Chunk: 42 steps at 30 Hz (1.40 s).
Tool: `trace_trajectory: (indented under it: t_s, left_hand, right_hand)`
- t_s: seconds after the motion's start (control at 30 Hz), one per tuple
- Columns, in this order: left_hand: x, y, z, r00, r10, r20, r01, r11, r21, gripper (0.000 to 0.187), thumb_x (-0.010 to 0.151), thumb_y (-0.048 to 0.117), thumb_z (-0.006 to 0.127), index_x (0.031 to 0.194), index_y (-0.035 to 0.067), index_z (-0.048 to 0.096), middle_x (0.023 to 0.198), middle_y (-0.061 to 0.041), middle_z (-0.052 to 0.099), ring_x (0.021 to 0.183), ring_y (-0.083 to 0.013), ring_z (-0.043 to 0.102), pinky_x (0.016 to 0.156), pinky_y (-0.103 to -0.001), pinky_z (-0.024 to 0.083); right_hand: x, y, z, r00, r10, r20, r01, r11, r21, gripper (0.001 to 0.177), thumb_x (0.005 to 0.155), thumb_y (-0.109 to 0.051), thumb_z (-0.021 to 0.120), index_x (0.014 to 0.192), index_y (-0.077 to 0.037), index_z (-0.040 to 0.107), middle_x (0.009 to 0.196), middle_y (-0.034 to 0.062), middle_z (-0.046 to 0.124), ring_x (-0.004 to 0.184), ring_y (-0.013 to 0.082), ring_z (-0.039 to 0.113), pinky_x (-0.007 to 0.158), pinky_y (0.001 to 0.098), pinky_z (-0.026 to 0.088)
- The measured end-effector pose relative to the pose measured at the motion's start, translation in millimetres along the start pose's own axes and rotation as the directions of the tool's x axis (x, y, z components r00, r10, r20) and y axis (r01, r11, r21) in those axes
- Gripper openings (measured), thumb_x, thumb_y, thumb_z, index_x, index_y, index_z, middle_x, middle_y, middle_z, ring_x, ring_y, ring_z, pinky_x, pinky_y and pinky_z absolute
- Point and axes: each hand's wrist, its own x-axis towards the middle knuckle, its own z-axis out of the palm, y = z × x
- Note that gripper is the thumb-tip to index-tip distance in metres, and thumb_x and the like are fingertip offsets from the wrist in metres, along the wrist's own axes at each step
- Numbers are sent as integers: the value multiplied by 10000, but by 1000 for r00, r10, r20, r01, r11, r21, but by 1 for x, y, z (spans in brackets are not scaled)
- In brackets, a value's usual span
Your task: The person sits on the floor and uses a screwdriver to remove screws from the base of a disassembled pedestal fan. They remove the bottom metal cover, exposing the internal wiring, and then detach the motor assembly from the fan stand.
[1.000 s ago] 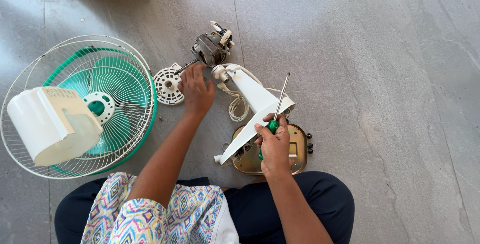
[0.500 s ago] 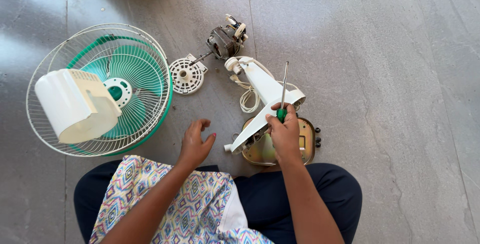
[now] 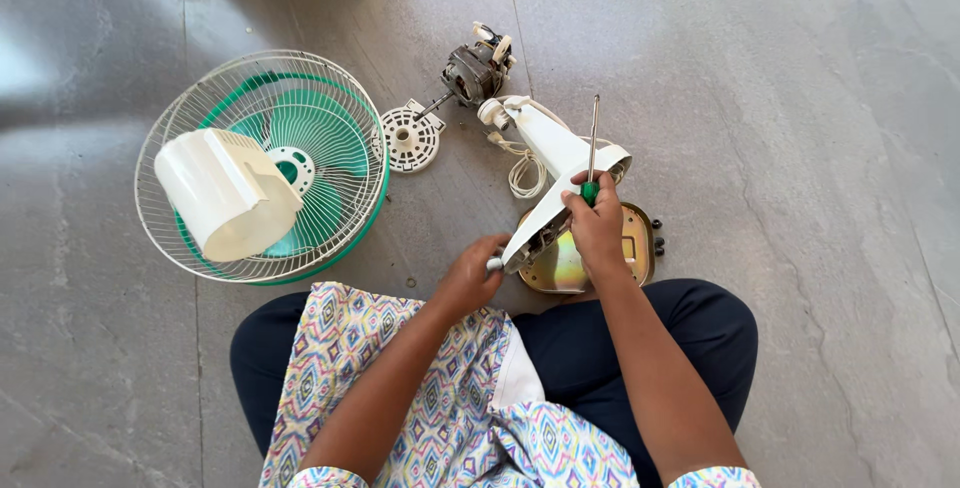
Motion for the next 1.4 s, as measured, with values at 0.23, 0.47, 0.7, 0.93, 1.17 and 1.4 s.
trace_trajectory:
  t_s: [0.23,0.47,0.7,0.93,1.17,1.4]
  left_hand:
    - [-6,11,-2,997,74,25,-73,997,-39,501,867,60,733,1339,28,567,1186,-210,678,998,-362,688,843,-430,568]
    - [-11,0,1,999,47,19,-48,996,71,442,915,101,702,1340,41,596,1070,-222,709,890,-390,707,770,-461,567]
    - [-14,-3,5,998,63,-27,-57,982,179,406,940,121,668,1328,36,586,1120,-227,706,926,-423,699,781,-503,562]
    - [-39,-10,29,962,-263,71,201,863,463,357,988,316,590,1197,34,655,1063,-225,724,922,-434,697,792,-547,544]
    - [-52,-5,57,902,-377,212,137,713,688,540,1030,558,489,1017,106,784,1067,-163,771,1005,-348,736,847,-496,563]
    - [-37,22,58,871,-388,300,90,728,680,676,1016,635,394,1080,93,794,1139,-184,734,1105,-349,694,933,-482,531]
  right_hand:
    - [-31,6,6,930,-338,143,367,840,-399,509,925,-217,764,1332,-81,491,795,64,570,706,152,569,644,329,494]
    - [-68,18,10,834,-497,239,546,803,-240,686,972,-219,755,1511,-107,346,990,59,700,889,131,677,787,288,538]
    - [-84,19,-17,917,-397,30,389,879,-275,521,971,-158,749,1419,-105,489,919,19,688,806,108,685,721,277,562]
    - [-159,-31,-70,939,-330,-98,334,942,32,495,999,-70,701,1445,-112,489,989,23,640,712,64,571,551,204,456]
    - [-225,-90,-112,843,-465,-270,521,830,200,383,1078,39,622,1401,-106,475,892,41,636,643,90,560,555,228,450]
    - [-283,-130,-102,793,-481,-374,605,697,386,232,1148,29,593,1344,-52,500,832,71,593,623,130,506,575,254,415]
